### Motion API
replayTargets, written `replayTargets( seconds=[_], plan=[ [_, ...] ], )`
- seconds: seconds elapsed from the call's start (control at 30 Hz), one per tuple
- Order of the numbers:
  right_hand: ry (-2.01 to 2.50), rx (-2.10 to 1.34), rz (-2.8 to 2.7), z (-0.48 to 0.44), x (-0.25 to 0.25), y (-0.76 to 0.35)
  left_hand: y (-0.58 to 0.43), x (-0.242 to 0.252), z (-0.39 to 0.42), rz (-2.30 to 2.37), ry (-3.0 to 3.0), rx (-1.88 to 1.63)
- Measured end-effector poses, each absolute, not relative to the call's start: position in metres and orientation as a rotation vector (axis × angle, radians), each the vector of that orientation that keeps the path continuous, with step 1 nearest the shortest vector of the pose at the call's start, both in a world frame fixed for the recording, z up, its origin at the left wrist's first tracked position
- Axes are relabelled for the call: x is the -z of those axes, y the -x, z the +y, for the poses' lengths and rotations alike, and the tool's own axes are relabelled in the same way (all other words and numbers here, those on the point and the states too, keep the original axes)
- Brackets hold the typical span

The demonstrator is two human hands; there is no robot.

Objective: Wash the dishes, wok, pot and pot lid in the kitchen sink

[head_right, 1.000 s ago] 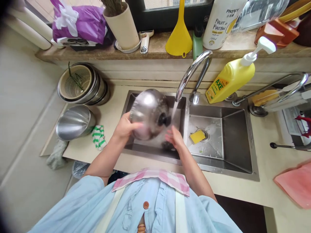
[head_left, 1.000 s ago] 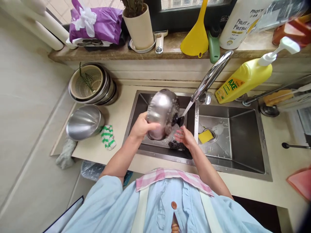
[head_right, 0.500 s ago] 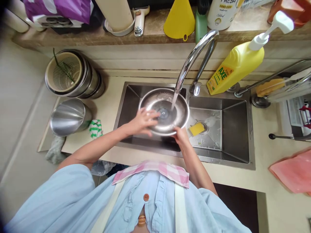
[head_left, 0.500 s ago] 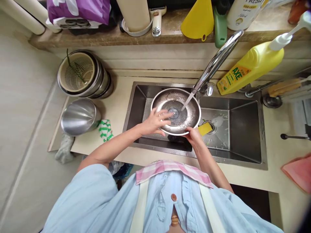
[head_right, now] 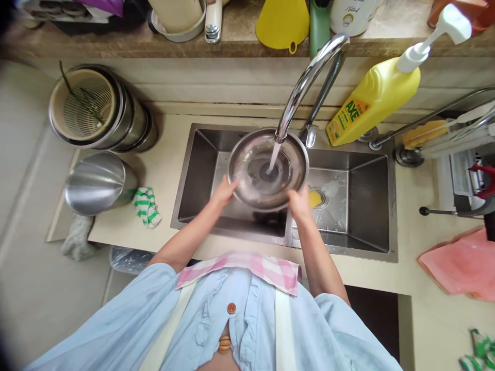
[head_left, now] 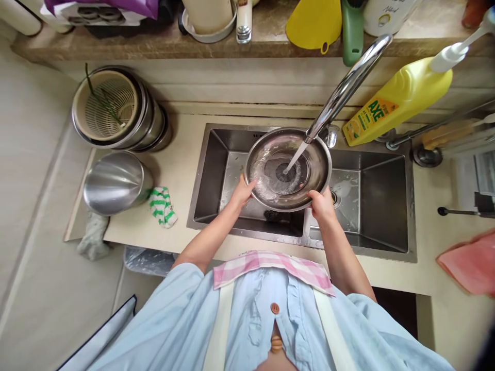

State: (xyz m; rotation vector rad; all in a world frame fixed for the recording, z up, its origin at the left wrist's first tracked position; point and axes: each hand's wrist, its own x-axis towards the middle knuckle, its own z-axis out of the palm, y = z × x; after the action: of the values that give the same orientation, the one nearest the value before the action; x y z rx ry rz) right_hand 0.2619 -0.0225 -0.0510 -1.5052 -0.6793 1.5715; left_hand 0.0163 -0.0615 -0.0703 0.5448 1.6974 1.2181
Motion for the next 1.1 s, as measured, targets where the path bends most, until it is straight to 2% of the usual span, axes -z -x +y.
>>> replayTargets(
  seconds=[0.07,0.17,0.27,0.37,0.43,0.6,0.73,1.0,1.1],
  plan=[
    [1.605,-1.686,-0.626,-0.026,0.042,-0.256,0.001,0.046,-0.072,1.817,-0.995,-1.268],
    [1.669,-1.928,-0.511,-0.031,0.034,-0.248,0.015,0.012,-0.096,1.543,-1.686,-0.880],
    [1.704,-2.157,-0.421,-0.036,0.035,-0.239,0.011,-0.005,-0.117,1.308,-1.949,-0.396],
    [1.712,-2.318,-0.494,-0.031,0.038,-0.236,0.006,-0.013,-0.123,1.362,-1.974,-0.222],
    [1.710,-2.263,-0.615,-0.013,0.038,-0.240,0.009,-0.018,-0.119,1.380,-1.881,-0.276],
    [1.435,-1.711,-0.687,0.076,0.033,-0.266,0.029,-0.023,-0.114,1.571,-1.198,-0.684],
    [1.232,-1.718,-0.669,0.117,0.035,-0.269,0.030,-0.012,-0.123,1.585,-0.691,-1.080],
    [1.231,-1.620,-0.669,0.089,0.057,-0.262,0.033,0.001,-0.132,1.359,-0.377,-1.551],
    [1.491,-1.600,-0.956,0.049,0.079,-0.245,0.040,0.003,-0.138,1.338,-0.321,-1.635]
  ],
)
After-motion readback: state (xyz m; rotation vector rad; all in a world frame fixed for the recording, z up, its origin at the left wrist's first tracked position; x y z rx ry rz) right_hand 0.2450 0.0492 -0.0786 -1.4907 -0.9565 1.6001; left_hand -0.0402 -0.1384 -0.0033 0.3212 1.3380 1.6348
